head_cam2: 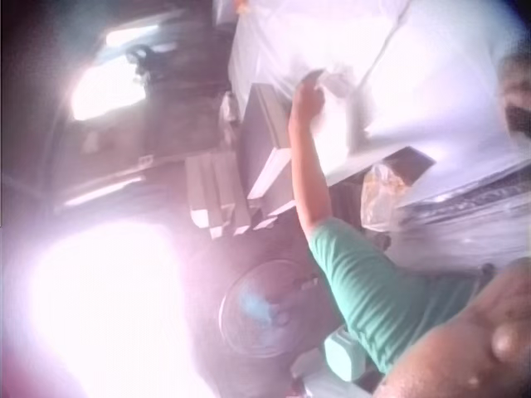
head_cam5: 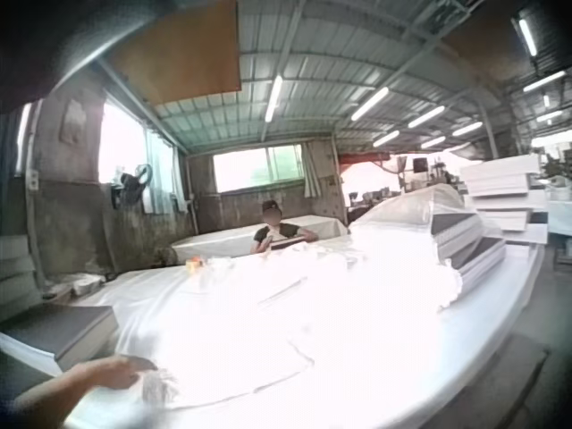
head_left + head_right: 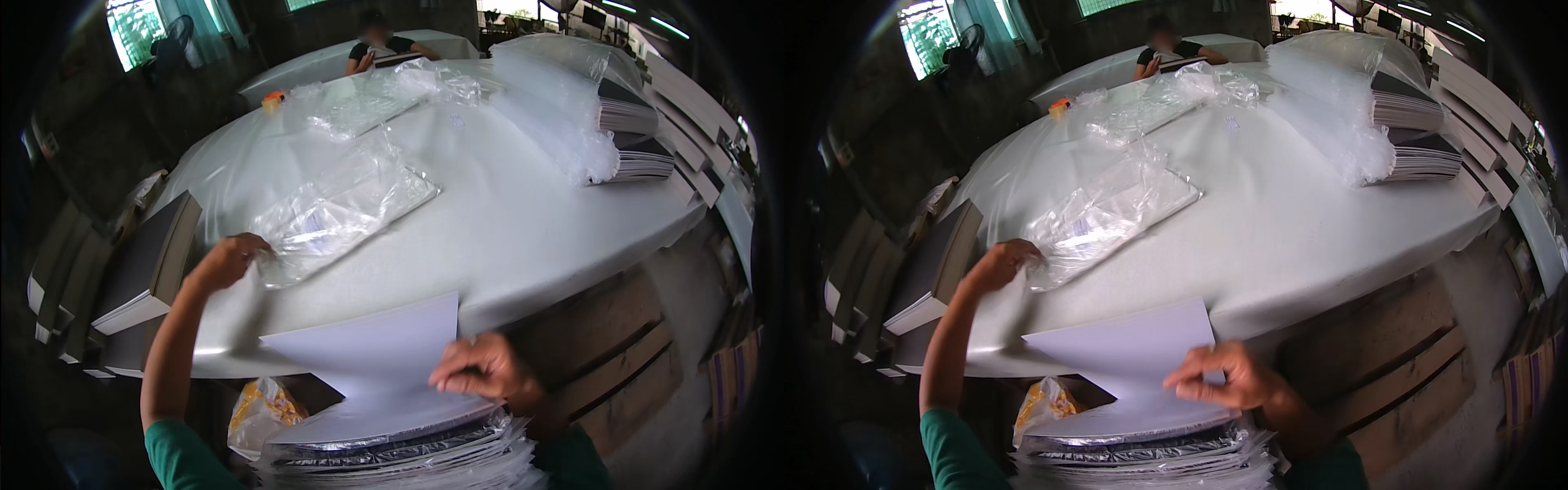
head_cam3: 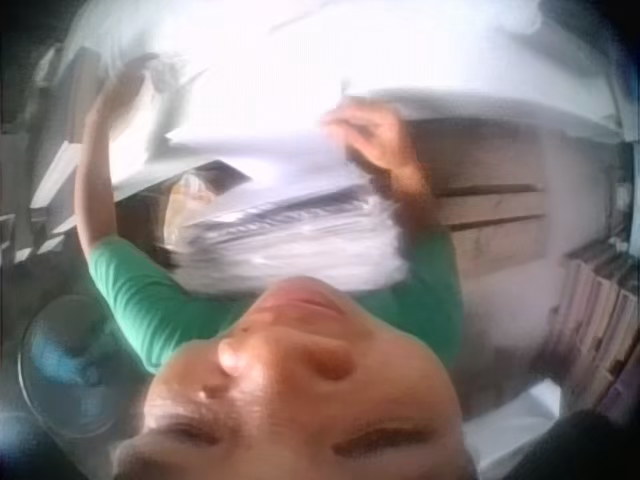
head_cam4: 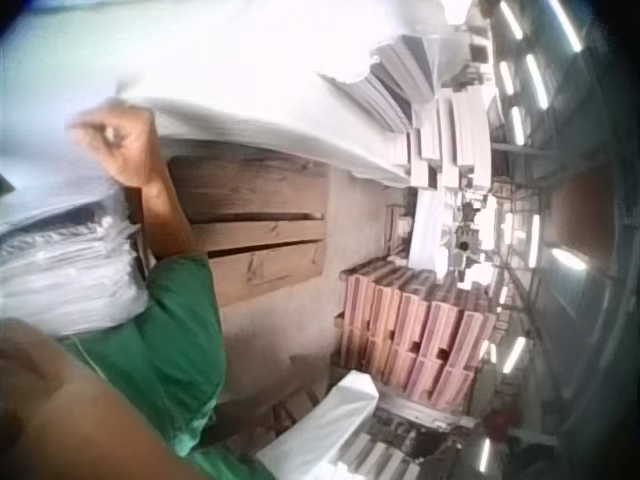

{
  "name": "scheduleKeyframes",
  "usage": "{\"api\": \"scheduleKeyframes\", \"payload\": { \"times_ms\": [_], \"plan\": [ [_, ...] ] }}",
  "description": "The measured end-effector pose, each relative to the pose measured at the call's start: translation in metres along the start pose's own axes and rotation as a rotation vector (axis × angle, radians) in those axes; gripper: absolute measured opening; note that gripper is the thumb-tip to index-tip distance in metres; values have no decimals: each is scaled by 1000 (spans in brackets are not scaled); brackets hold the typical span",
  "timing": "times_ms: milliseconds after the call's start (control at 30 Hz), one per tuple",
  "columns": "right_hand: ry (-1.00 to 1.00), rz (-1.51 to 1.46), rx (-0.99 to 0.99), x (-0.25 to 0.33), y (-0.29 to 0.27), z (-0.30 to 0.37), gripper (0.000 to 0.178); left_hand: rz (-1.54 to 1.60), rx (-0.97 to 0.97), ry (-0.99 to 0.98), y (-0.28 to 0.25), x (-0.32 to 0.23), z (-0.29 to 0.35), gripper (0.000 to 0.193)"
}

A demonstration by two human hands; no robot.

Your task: The person wraps black rectangular items in plastic sheets and places them into larger clear plastic bags.

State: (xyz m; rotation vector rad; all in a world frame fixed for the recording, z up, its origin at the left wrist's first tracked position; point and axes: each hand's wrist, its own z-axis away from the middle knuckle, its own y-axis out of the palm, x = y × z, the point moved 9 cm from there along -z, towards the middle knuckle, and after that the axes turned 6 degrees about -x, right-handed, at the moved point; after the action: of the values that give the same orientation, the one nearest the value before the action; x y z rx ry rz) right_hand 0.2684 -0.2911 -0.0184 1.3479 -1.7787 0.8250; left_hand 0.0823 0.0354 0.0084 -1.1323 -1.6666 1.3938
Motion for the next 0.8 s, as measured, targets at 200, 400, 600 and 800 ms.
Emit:
{"api": "scheduleKeyframes", "payload": {
  "times_ms": [200, 400, 600, 800],
  "plan": [
    [76, 803, -243, -10, -59, -80, 17, 308, -142, -166, -49, -73, -18, 36],
    [278, 998, 83, -101, -44, -170, 15, 267, -238, 157, 12, -151, -83, 36],
    [-21, 698, -50, -112, -39, -178, 12, 937, -92, -293, 59, -90, -110, 32],
    [-36, 591, -42, -96, -9, -172, 10, 843, -67, -121, 53, -128, -100, 28]
  ]
}}
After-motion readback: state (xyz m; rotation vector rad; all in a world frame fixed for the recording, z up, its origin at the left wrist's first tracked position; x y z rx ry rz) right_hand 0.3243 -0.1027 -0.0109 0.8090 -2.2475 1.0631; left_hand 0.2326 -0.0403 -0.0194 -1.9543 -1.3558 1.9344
